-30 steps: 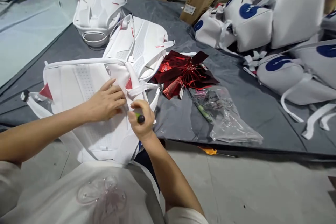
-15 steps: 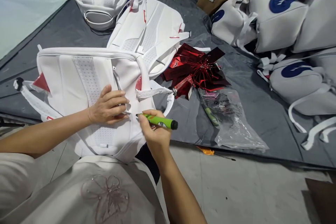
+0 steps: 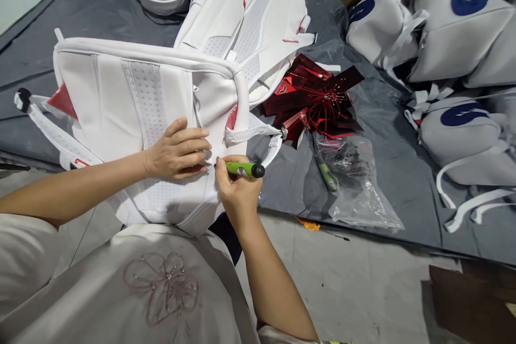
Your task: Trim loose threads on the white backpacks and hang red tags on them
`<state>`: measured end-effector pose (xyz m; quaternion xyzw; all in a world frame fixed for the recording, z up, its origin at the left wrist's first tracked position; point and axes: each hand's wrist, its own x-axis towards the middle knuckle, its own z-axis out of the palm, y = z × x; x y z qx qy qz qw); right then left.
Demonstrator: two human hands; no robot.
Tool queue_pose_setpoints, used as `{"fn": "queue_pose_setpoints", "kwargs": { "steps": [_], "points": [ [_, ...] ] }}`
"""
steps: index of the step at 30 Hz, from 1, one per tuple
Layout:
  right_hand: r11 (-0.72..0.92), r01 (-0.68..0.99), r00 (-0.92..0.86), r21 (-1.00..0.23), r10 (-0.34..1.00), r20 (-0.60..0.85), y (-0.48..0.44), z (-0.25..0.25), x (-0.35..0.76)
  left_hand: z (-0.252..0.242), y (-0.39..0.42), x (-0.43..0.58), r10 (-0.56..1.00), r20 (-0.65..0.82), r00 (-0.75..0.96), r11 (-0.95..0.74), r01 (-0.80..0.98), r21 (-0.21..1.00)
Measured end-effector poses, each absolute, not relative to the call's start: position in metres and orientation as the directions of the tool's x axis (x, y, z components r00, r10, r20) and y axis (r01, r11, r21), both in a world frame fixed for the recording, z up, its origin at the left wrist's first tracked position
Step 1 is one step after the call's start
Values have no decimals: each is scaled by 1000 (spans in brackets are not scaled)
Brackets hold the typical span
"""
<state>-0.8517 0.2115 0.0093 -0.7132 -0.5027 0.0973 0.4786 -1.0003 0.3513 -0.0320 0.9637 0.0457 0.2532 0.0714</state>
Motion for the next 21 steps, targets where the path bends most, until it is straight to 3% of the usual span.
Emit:
{"fn": "queue_pose_setpoints", "kwargs": {
  "steps": [8,15,21],
  "points": [
    [-39,653,487,-757,787,380,213,9,-854,-30,351,-1000,180,396,900,-964,80,255],
    [-13,621,501,-784,776,384,212,6,-854,-35,351,-1000,129,475,870,-986,61,156],
    [-18,614,496,-789,787,367,216,6,-856,-33,351,-999,188,372,909,-967,104,234]
  ]
}}
